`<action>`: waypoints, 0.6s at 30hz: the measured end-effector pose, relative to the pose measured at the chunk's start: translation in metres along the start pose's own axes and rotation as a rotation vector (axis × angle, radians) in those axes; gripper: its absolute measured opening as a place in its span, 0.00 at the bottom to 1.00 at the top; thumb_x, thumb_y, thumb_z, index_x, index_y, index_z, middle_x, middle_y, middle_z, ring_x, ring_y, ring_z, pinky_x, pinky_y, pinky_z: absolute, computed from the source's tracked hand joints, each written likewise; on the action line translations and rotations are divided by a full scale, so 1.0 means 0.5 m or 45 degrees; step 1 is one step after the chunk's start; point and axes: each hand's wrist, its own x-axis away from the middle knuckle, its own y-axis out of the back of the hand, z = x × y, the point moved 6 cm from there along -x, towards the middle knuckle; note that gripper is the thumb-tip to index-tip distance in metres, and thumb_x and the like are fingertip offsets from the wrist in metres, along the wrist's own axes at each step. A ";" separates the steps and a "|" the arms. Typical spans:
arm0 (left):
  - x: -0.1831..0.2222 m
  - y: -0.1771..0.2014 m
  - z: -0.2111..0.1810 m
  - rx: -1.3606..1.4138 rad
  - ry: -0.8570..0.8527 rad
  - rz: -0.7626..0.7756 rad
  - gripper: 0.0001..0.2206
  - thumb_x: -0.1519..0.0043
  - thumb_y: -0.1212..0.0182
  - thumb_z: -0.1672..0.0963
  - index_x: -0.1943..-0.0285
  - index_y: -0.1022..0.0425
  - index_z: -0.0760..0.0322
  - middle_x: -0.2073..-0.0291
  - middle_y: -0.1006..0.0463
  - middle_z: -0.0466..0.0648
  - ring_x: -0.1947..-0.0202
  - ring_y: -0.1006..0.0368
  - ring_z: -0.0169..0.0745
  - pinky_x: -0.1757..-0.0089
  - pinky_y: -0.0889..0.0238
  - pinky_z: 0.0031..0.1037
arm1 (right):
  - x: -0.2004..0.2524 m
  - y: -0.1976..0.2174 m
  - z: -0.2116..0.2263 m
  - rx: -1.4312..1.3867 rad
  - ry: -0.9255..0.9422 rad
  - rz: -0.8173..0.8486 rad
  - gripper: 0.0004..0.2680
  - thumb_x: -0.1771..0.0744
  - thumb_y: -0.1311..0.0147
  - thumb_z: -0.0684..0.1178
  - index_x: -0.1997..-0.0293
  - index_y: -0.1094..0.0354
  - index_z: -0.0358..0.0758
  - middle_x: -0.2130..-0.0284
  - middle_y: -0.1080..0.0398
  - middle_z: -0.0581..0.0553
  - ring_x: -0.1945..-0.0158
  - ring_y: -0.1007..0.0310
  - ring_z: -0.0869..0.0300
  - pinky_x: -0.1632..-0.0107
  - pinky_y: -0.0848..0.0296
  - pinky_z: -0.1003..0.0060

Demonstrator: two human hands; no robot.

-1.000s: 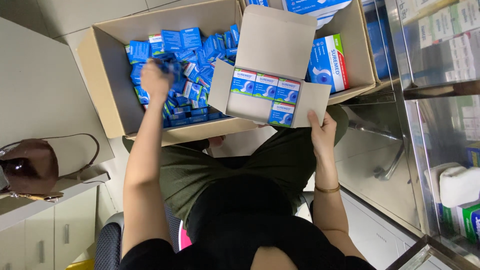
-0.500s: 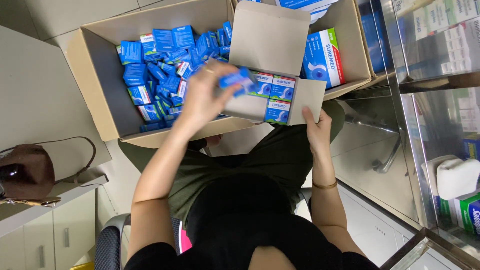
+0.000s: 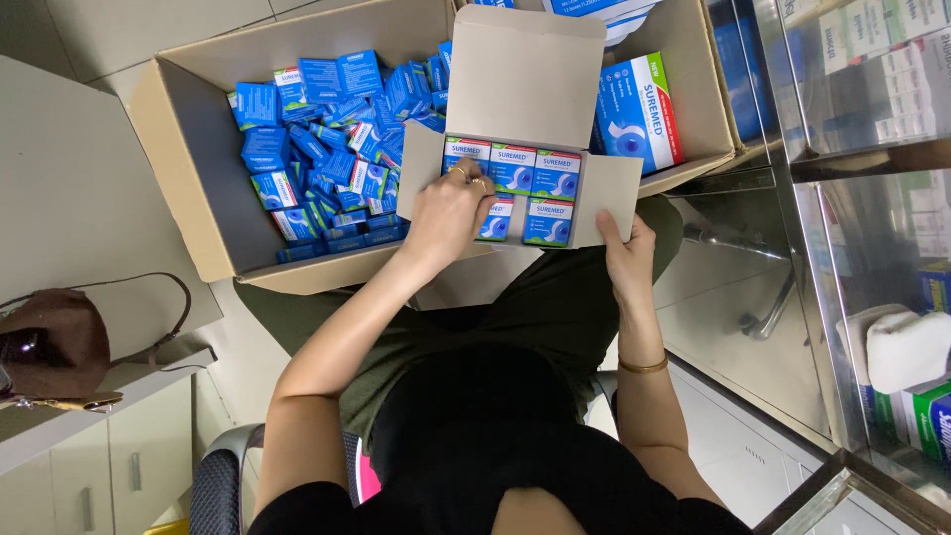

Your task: Packing individual surgical tape packets into a smaller product box in a pharmacy.

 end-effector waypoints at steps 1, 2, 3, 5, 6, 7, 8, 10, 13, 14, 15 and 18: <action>0.001 0.001 -0.004 0.000 0.000 0.000 0.04 0.41 0.33 0.58 0.61 0.19 0.65 0.57 0.22 0.52 0.62 0.22 0.54 0.62 0.28 0.41 | 0.000 0.000 0.001 0.000 -0.001 0.000 0.10 0.29 0.45 0.45 0.47 0.27 0.28 0.56 0.24 0.48 0.53 0.30 0.68 0.47 0.31 0.72; 0.002 0.004 -0.010 -0.068 -0.015 -0.015 0.05 0.41 0.32 0.58 0.62 0.19 0.66 0.58 0.22 0.53 0.62 0.21 0.54 0.62 0.28 0.40 | 0.000 0.001 0.000 0.003 -0.012 -0.004 0.10 0.29 0.45 0.45 0.47 0.27 0.28 0.56 0.23 0.47 0.53 0.29 0.68 0.47 0.31 0.71; 0.004 0.006 -0.015 -0.136 -0.030 -0.030 0.06 0.42 0.32 0.58 0.64 0.19 0.67 0.58 0.23 0.53 0.62 0.21 0.54 0.63 0.28 0.39 | 0.001 0.001 -0.002 0.005 -0.024 -0.009 0.10 0.29 0.45 0.45 0.47 0.27 0.28 0.56 0.23 0.47 0.53 0.29 0.68 0.47 0.31 0.71; 0.009 0.010 -0.021 -0.184 -0.051 -0.066 0.06 0.42 0.32 0.58 0.64 0.19 0.68 0.59 0.23 0.55 0.62 0.21 0.55 0.64 0.27 0.38 | 0.002 -0.002 0.003 0.011 -0.031 -0.001 0.10 0.29 0.45 0.45 0.47 0.27 0.28 0.56 0.23 0.47 0.53 0.28 0.68 0.47 0.30 0.71; 0.010 0.013 -0.026 -0.231 -0.077 -0.104 0.06 0.43 0.33 0.58 0.64 0.20 0.69 0.60 0.23 0.56 0.62 0.21 0.55 0.65 0.27 0.38 | 0.001 -0.003 0.006 0.018 -0.034 0.002 0.10 0.29 0.46 0.45 0.46 0.27 0.28 0.56 0.23 0.47 0.53 0.27 0.67 0.46 0.30 0.71; 0.014 0.008 -0.022 -0.232 -0.077 -0.105 0.06 0.43 0.33 0.58 0.64 0.20 0.69 0.60 0.23 0.56 0.62 0.21 0.55 0.65 0.27 0.38 | 0.000 -0.002 0.003 0.018 -0.033 0.003 0.10 0.29 0.46 0.45 0.46 0.27 0.28 0.56 0.23 0.47 0.53 0.27 0.67 0.46 0.30 0.71; 0.017 0.001 -0.013 -0.260 -0.022 -0.085 0.06 0.41 0.35 0.59 0.60 0.20 0.71 0.63 0.23 0.57 0.65 0.21 0.54 0.67 0.27 0.37 | 0.000 0.000 0.000 -0.011 -0.029 -0.001 0.10 0.29 0.45 0.45 0.46 0.27 0.28 0.55 0.23 0.46 0.52 0.28 0.67 0.46 0.31 0.71; 0.024 -0.005 -0.005 -0.289 0.032 -0.064 0.07 0.38 0.37 0.60 0.57 0.21 0.73 0.66 0.23 0.58 0.69 0.21 0.54 0.69 0.27 0.37 | 0.000 0.004 -0.002 -0.041 -0.027 -0.007 0.10 0.29 0.45 0.45 0.46 0.28 0.27 0.55 0.24 0.46 0.52 0.29 0.67 0.46 0.31 0.71; 0.034 -0.010 0.004 -0.357 0.170 0.030 0.10 0.35 0.41 0.59 0.50 0.23 0.75 0.75 0.22 0.58 0.77 0.22 0.54 0.74 0.28 0.39 | 0.001 0.001 0.001 0.027 -0.040 -0.005 0.10 0.29 0.45 0.45 0.47 0.27 0.27 0.56 0.23 0.45 0.53 0.28 0.67 0.46 0.30 0.70; 0.036 -0.011 0.004 -0.381 0.187 0.048 0.12 0.36 0.41 0.58 0.49 0.23 0.75 0.78 0.22 0.58 0.79 0.22 0.55 0.75 0.28 0.40 | 0.001 -0.002 0.005 0.017 -0.036 0.003 0.10 0.29 0.45 0.45 0.47 0.27 0.27 0.56 0.23 0.45 0.53 0.28 0.67 0.46 0.30 0.70; 0.038 -0.012 0.004 -0.404 0.204 0.066 0.14 0.37 0.42 0.57 0.48 0.24 0.75 0.80 0.22 0.58 0.80 0.22 0.56 0.77 0.29 0.41 | 0.002 -0.005 0.009 0.007 -0.033 0.010 0.10 0.29 0.46 0.45 0.47 0.27 0.28 0.56 0.23 0.46 0.52 0.28 0.67 0.46 0.31 0.70; 0.038 -0.023 0.001 -0.406 0.247 0.097 0.13 0.37 0.42 0.56 0.50 0.24 0.73 0.81 0.21 0.57 0.81 0.22 0.55 0.77 0.30 0.42 | 0.001 -0.002 0.005 0.010 -0.028 0.005 0.10 0.29 0.46 0.45 0.47 0.27 0.28 0.56 0.23 0.46 0.53 0.28 0.67 0.46 0.30 0.70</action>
